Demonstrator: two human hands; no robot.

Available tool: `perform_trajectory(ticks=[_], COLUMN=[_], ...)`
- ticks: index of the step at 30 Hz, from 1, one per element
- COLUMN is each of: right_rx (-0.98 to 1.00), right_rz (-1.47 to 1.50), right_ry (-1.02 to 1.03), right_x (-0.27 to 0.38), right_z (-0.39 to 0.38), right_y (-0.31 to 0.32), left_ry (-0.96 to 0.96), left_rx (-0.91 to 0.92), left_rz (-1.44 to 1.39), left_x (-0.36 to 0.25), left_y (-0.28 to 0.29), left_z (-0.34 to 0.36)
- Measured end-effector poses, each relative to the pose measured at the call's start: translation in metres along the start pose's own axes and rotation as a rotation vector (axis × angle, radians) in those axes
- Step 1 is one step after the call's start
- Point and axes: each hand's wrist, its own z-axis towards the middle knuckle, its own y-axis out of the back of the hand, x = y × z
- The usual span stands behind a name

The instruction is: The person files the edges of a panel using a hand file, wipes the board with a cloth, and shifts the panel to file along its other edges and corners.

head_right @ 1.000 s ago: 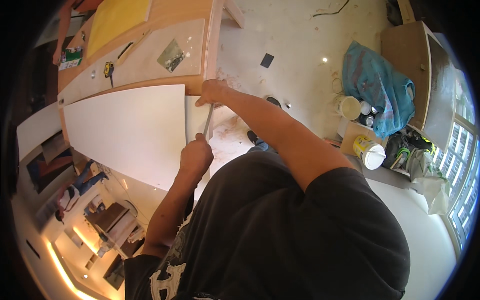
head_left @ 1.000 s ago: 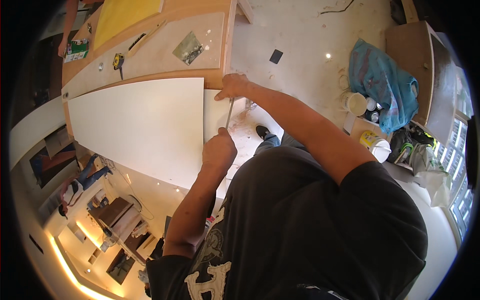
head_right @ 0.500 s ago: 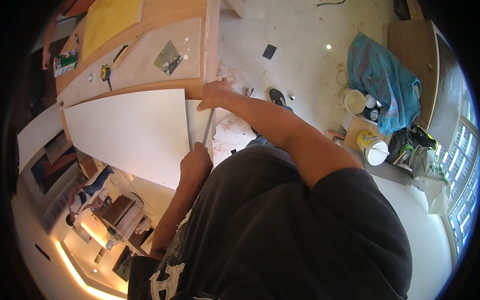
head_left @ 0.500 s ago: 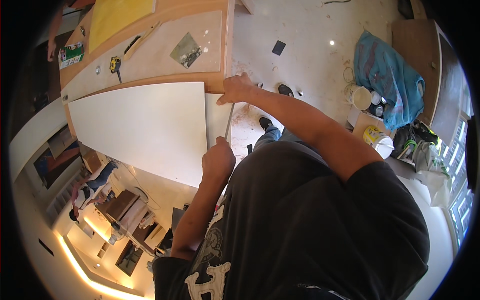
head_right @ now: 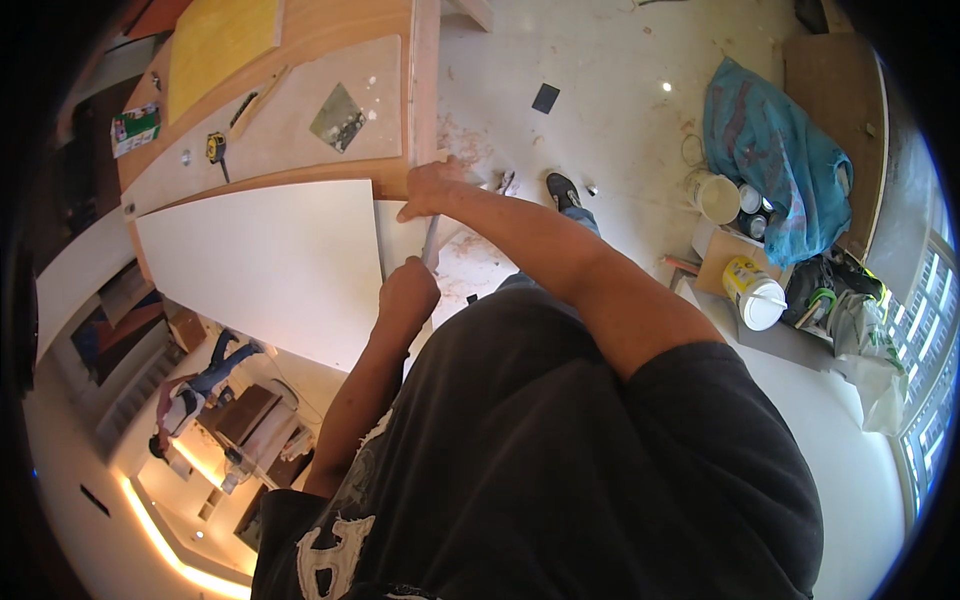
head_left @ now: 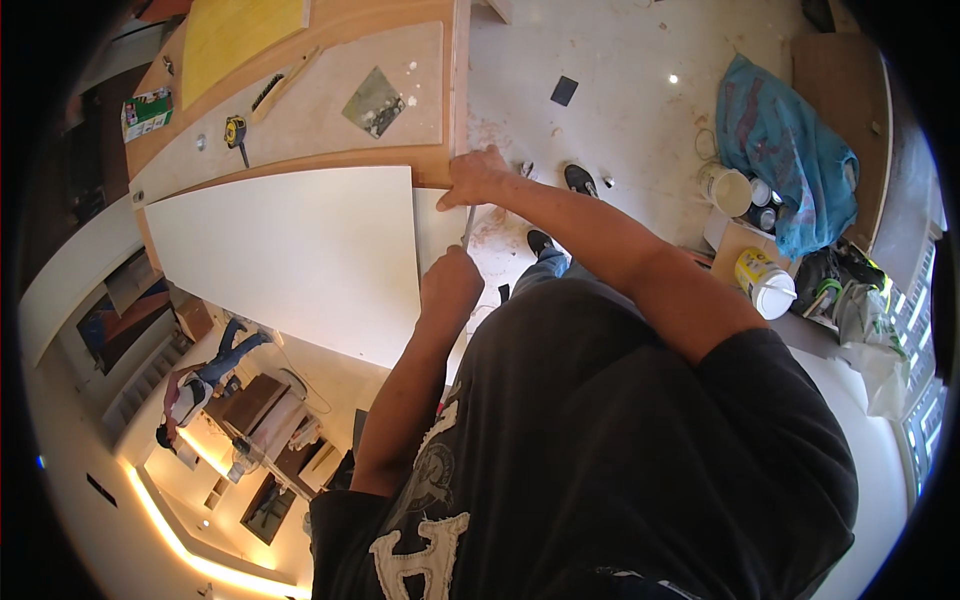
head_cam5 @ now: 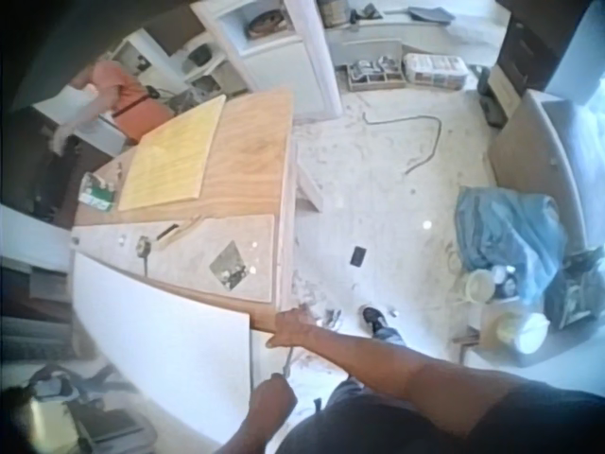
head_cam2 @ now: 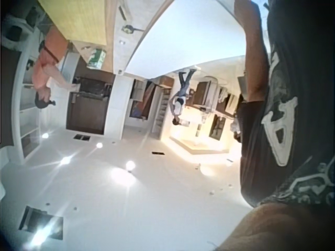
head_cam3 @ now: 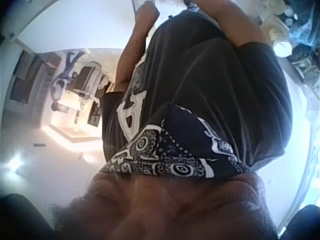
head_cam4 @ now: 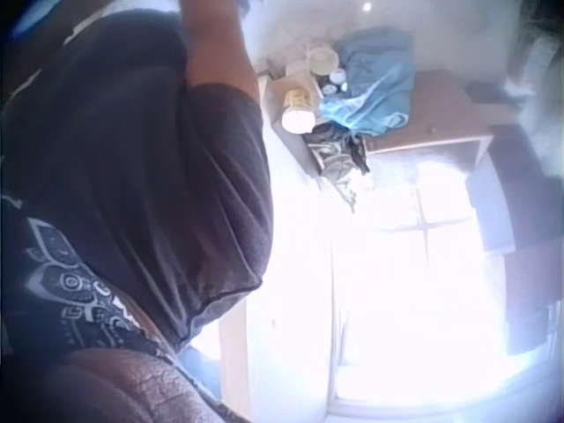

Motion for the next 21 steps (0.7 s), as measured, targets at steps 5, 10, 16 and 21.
perform_trajectory(ticks=[5, 10, 16, 21], right_rx=[0.022, 0.003, 0.059, 0.075], right_rz=[0.006, 0.066, 0.104, 0.234], right_ry=[-0.004, 0.003, -0.009, 0.018], right_x=[-0.012, -0.01, -0.007, -0.016], right_z=[0.005, 0.003, 0.003, 0.011], right_y=[-0.002, -0.005, -0.001, -0.013], left_ry=[0.04, 0.064, 0.027, 0.052], left_rx=[0.05, 0.051, 0.008, 0.098], left_rz=[0.016, -0.035, -0.033, -0.027], left_x=[0.007, 0.021, 0.02, 0.009], left_y=[0.006, -0.005, -0.03, -0.033], left_z=[-0.045, -0.057, -0.008, -0.019])
